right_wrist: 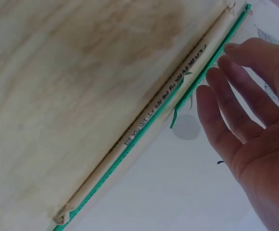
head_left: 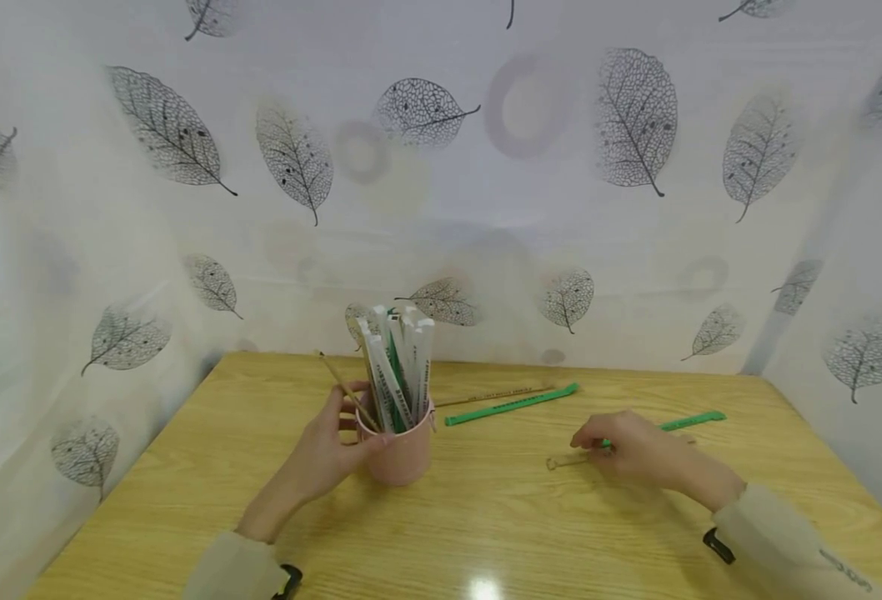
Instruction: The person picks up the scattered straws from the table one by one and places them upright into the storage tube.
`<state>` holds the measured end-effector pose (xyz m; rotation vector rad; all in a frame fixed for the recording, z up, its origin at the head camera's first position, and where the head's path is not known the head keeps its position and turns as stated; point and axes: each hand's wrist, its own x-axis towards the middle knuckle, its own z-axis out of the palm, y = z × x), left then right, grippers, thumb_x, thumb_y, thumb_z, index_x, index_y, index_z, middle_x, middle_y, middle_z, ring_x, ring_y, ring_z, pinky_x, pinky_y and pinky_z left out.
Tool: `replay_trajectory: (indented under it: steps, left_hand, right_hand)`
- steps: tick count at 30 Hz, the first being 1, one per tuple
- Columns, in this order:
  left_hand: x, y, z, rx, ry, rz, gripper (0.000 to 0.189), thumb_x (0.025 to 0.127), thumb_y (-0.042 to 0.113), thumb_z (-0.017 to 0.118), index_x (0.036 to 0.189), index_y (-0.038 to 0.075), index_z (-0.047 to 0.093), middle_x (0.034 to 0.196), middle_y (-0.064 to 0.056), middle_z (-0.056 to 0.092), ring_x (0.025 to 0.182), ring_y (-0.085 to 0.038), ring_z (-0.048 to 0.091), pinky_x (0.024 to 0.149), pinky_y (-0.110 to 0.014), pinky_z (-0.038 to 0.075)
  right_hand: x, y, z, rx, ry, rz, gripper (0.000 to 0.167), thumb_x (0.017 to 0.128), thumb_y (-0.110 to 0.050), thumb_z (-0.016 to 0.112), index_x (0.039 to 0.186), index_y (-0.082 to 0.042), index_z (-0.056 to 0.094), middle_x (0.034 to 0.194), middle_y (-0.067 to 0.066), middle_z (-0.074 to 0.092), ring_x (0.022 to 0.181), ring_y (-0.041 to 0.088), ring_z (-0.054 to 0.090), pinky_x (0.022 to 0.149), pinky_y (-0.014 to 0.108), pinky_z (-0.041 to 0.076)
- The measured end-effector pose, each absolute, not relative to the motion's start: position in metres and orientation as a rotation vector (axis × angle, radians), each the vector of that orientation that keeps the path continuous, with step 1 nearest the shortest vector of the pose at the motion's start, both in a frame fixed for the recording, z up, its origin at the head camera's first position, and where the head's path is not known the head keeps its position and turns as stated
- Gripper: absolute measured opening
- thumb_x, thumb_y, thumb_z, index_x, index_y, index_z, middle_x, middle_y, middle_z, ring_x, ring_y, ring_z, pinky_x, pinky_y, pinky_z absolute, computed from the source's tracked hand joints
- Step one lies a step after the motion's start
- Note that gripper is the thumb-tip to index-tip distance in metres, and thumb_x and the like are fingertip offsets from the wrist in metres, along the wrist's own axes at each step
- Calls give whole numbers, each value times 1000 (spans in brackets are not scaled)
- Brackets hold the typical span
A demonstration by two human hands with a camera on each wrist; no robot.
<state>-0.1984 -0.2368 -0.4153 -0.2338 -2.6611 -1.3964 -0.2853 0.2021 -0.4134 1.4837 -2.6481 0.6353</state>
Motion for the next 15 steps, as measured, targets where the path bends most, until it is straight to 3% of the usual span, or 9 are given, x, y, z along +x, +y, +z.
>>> replay_trajectory:
  steps: [9,15]
  left_hand:
    - [-198,-236,-414,-222,-2665,-1402,73,90,37,79,148,22,37,132,-21,57,115,-34,65,88,-42,61]
    - [-198,-237,-415,-212,-2673,-1388,72,90,37,79,148,22,37,132,-21,58,115,-34,65,89,-43,61]
  right_hand:
    - [-278,198,-423,1438,-2718,483,28,85,4,73,109,-9,76,104,2,77,94,19,72,78,33,61]
    - [-273,189,-427,1483,-2653,412,30,85,5,73,110,-12,75,103,-1,76,94,17,72,77,31,61]
